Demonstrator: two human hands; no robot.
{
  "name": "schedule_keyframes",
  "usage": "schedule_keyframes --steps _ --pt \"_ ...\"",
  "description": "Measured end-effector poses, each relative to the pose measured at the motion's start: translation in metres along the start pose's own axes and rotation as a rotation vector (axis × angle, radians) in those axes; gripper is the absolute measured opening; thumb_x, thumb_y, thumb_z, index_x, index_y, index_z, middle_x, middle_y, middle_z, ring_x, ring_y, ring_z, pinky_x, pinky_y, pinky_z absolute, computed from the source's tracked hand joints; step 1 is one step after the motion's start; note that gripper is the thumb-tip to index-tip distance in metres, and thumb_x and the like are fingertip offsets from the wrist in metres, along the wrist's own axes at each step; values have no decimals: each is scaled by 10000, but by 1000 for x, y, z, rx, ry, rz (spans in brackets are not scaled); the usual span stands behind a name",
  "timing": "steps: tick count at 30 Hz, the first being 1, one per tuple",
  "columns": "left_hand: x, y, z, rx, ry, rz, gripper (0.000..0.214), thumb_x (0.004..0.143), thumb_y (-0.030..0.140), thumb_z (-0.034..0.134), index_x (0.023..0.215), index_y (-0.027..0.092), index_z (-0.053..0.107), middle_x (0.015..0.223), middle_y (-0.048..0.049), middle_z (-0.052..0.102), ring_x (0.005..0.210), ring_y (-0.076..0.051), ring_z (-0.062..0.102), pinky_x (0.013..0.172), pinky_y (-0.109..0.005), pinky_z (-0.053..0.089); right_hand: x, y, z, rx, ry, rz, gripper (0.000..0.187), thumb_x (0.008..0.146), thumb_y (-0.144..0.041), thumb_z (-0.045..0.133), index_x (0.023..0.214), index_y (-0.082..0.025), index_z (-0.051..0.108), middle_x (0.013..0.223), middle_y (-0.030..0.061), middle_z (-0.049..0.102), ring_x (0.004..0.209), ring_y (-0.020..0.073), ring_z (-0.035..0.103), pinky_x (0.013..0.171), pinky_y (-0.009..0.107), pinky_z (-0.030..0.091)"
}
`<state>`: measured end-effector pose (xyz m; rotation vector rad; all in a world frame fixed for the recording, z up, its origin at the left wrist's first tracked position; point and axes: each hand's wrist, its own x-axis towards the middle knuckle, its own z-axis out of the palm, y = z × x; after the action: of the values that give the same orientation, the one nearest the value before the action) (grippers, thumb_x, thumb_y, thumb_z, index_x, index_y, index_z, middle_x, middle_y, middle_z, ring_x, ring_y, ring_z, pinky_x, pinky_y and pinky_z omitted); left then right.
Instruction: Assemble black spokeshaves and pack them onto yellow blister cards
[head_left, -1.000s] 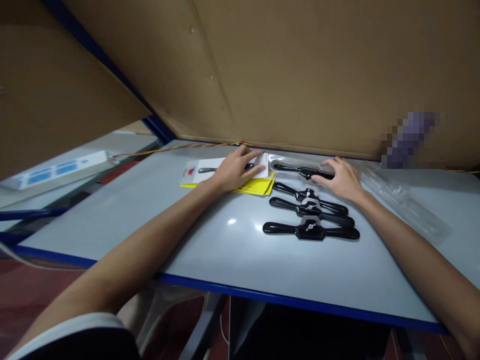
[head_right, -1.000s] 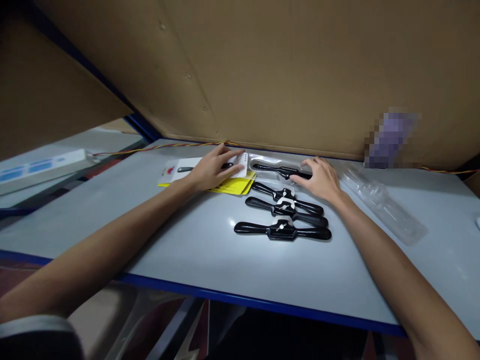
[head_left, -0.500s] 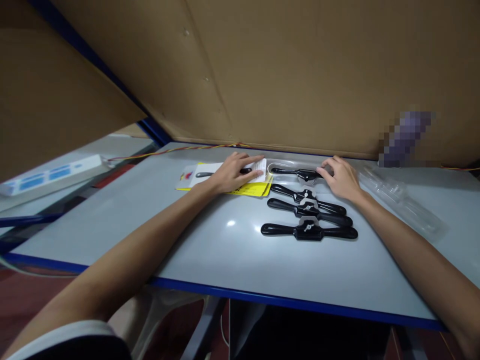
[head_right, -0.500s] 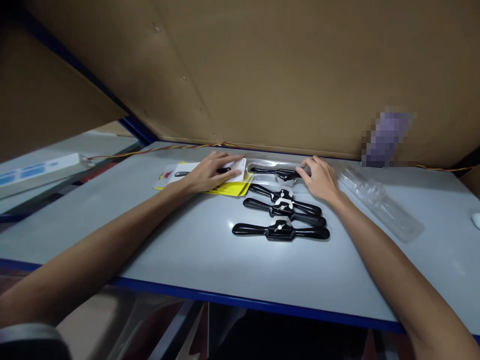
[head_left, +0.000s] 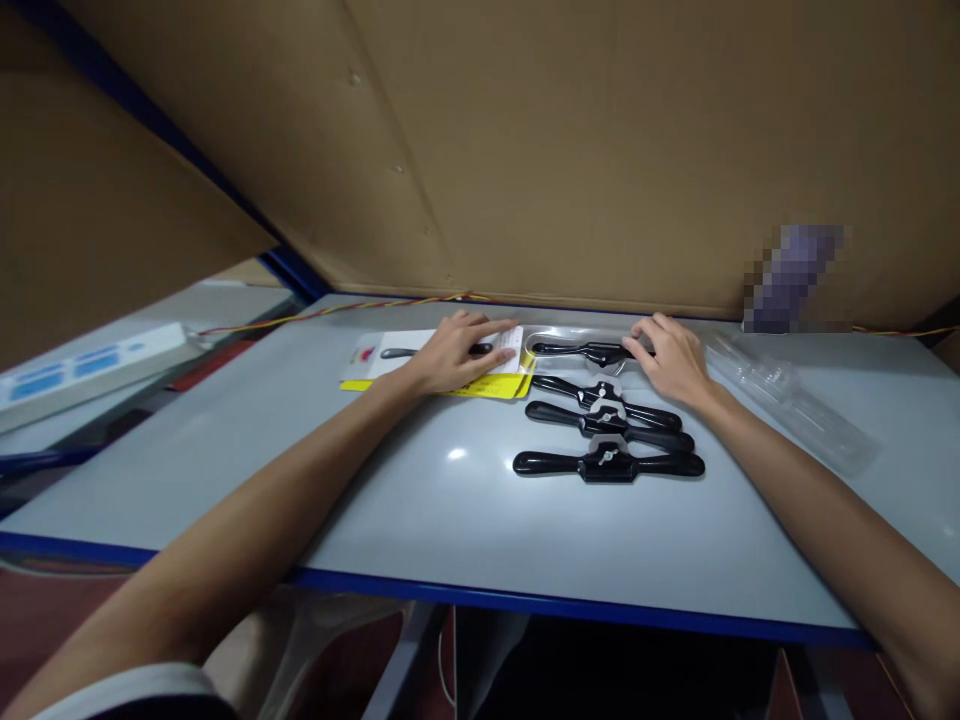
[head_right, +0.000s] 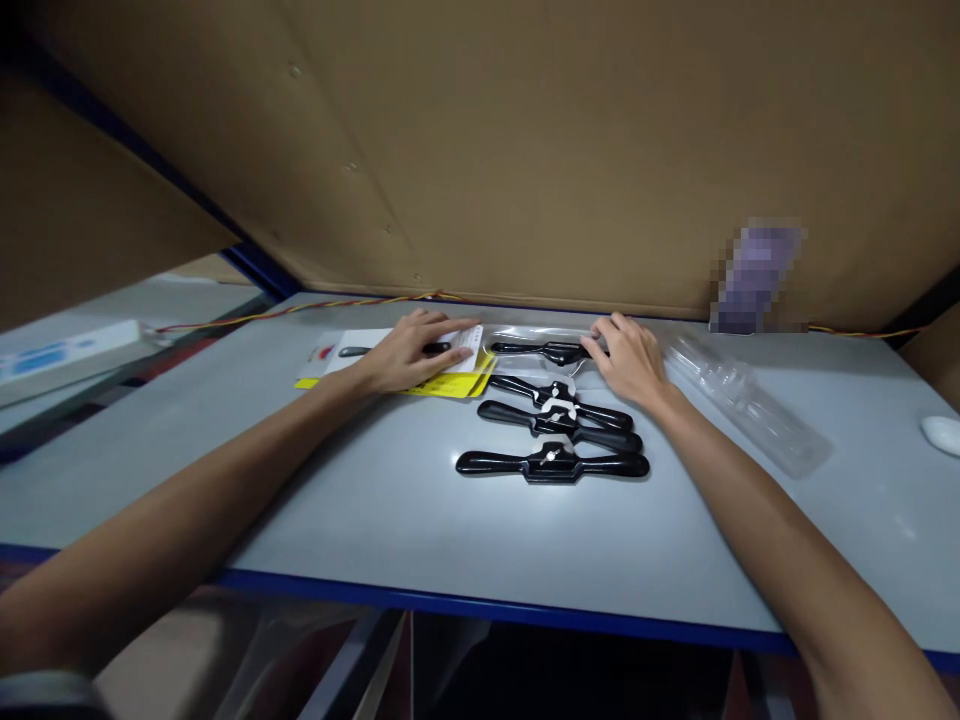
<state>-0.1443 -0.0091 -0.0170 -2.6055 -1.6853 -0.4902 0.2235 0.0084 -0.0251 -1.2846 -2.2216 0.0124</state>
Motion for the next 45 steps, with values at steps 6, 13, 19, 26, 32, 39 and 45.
schedule_keyframes --steps 6,13,19,26,32,39,45 --pt "-1 1 1 24 25 5 743 989 687 428 1473 183 682 1058 -141 672 961 -294 539 904 -439 424 0 -1 -2 -34 -2 -24 302 1089 -380 420 1038 -240 682 1093 116 726 1030 307 652 855 403 411" --pt "-1 8 2 21 76 -56 662 1017 632 442 1438 190 699 1045 -138 679 986 -309 550 902 -436 411 -1 -3 -3 -48 -12 -30 326 1096 -370 393 1052 -231 684 1108 116 731 1002 300 650 850 404 396" --pt "-1 7 -2 60 89 5 655 1033 641 450 1458 201 685 1030 -136 665 980 -302 529 897 -425 394 -2 -1 -3 -49 58 -103 307 1094 -375 416 984 -232 664 994 102 745 940 283 627 836 394 383" --pt "-2 3 -5 88 104 63 699 1037 698 427 1467 207 677 1007 -132 630 988 -313 510 900 -435 391 -2 1 -2 -8 74 -99 272 1074 -377 460 905 -234 619 919 87 751 847 261 626 763 373 344" --pt "1 17 1 87 170 39 703 1022 734 451 1439 219 687 1034 -129 631 1029 -327 524 948 -455 401 -2 1 -3 23 53 -79 259 1064 -393 480 895 -240 602 887 67 746 786 239 609 731 353 327" --pt "8 40 4 101 226 -65 570 1006 664 571 1338 218 699 1129 -136 641 1139 -359 547 1034 -497 412 -2 -1 -1 15 122 -74 259 1047 -364 468 877 -238 617 892 78 750 818 251 636 757 369 364" --pt "15 53 7 87 178 -134 594 969 690 611 1259 175 665 1288 -189 627 1271 -420 546 1121 -547 396 1 -2 0 7 113 -103 266 1050 -360 447 915 -240 642 929 93 751 890 272 658 818 394 423"
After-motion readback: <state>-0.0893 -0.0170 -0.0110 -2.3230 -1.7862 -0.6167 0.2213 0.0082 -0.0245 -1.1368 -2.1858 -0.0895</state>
